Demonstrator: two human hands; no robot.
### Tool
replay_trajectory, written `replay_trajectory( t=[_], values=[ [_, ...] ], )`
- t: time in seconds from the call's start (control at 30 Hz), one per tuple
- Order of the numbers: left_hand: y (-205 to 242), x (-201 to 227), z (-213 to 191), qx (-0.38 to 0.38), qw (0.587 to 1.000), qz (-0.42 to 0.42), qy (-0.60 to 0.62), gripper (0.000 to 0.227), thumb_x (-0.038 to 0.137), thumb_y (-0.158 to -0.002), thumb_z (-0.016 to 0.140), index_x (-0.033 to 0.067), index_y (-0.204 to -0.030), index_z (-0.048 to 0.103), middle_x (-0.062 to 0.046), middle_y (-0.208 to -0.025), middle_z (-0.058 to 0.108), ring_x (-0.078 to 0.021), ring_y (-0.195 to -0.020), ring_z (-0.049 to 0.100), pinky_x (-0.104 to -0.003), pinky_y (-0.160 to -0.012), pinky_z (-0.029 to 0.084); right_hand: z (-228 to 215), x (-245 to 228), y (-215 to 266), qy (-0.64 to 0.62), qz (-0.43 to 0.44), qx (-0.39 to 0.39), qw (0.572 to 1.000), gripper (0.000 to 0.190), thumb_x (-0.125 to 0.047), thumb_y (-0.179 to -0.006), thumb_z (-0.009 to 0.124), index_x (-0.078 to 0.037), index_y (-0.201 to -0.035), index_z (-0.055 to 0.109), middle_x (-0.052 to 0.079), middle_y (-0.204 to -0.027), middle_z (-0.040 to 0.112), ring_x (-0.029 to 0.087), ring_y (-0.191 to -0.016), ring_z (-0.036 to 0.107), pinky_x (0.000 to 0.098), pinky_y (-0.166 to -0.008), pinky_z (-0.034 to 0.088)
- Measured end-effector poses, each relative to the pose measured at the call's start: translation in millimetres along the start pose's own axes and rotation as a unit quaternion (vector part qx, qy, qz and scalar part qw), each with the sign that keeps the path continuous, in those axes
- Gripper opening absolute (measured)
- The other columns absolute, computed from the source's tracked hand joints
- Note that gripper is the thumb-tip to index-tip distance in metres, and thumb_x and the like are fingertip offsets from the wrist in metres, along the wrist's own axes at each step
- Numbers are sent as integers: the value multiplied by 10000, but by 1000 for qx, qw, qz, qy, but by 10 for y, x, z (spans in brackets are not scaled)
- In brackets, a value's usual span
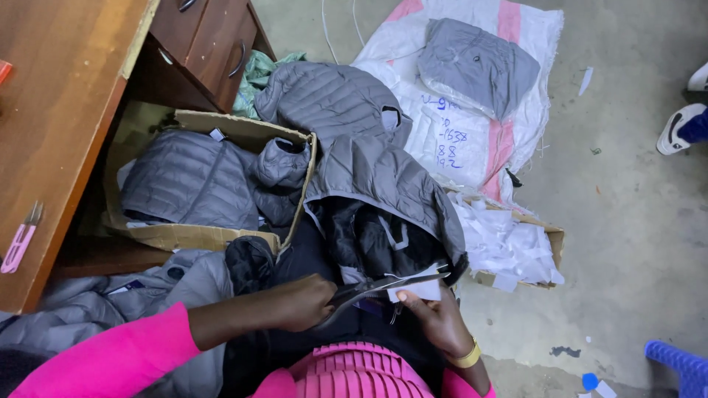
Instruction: Trimming excess threads from patches sewn onto jackets using scissors as part of a quality control or finishing process.
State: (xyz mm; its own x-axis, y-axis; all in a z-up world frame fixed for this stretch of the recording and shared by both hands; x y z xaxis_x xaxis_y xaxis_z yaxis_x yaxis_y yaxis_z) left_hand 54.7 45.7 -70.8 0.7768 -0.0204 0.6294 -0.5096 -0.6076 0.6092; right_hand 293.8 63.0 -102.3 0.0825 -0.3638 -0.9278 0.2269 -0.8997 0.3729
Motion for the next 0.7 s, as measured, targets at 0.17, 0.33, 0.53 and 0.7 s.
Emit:
replay_trajectory(
  t=[0.17,0.33,0.53,0.7],
  values=[
    [-78,52,14,-2,1000,-16,-5,211,191,-941,634,2,-995,709,-145,-888,768,-300,-674,675,-422,-653,568,104,-10,8,157,-75,13,985,234,-197,-878,800,-22,-1034,808,81,-967,856,184,-763,794,286,-696,610],
    [-202,-2,21,38,999,24,-16,158,147,-907,661,4,-934,721,-142,-830,766,-303,-618,672,-431,-611,564,166,-186,67,259,-160,23,952,241,-259,-893,793,-92,-1060,840,78,-1061,765,222,-808,722,320,-745,567],
    [-146,295,-386,103,993,62,18,118,77,-890,697,-10,-895,777,-117,-745,779,-213,-507,654,-374,-523,543,390,-595,137,262,-237,-57,934,168,-124,-925,703,-26,-1034,785,110,-1395,631,299,-1230,631,377,-1031,495],
    [-93,343,-328,96,976,45,191,70,134,-898,713,70,-897,686,-11,-678,708,-138,-534,582,-308,-522,460,-579,-609,165,246,-234,191,921,425,43,-845,622,-58,-1222,787,95,-1261,796,238,-1199,738,346,-1080,526]
  ],
)
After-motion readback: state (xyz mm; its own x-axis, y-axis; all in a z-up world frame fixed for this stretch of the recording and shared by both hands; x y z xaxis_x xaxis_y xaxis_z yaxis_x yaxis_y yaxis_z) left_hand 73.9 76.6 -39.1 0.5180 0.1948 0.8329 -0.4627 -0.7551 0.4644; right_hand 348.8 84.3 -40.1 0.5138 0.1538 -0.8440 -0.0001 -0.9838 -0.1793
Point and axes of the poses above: each hand's wrist, its own y-axis away from the middle knuckle, its own z-axis out of the palm, x = y × z, the point moved 9 cm from there along -y, towards the middle knuckle
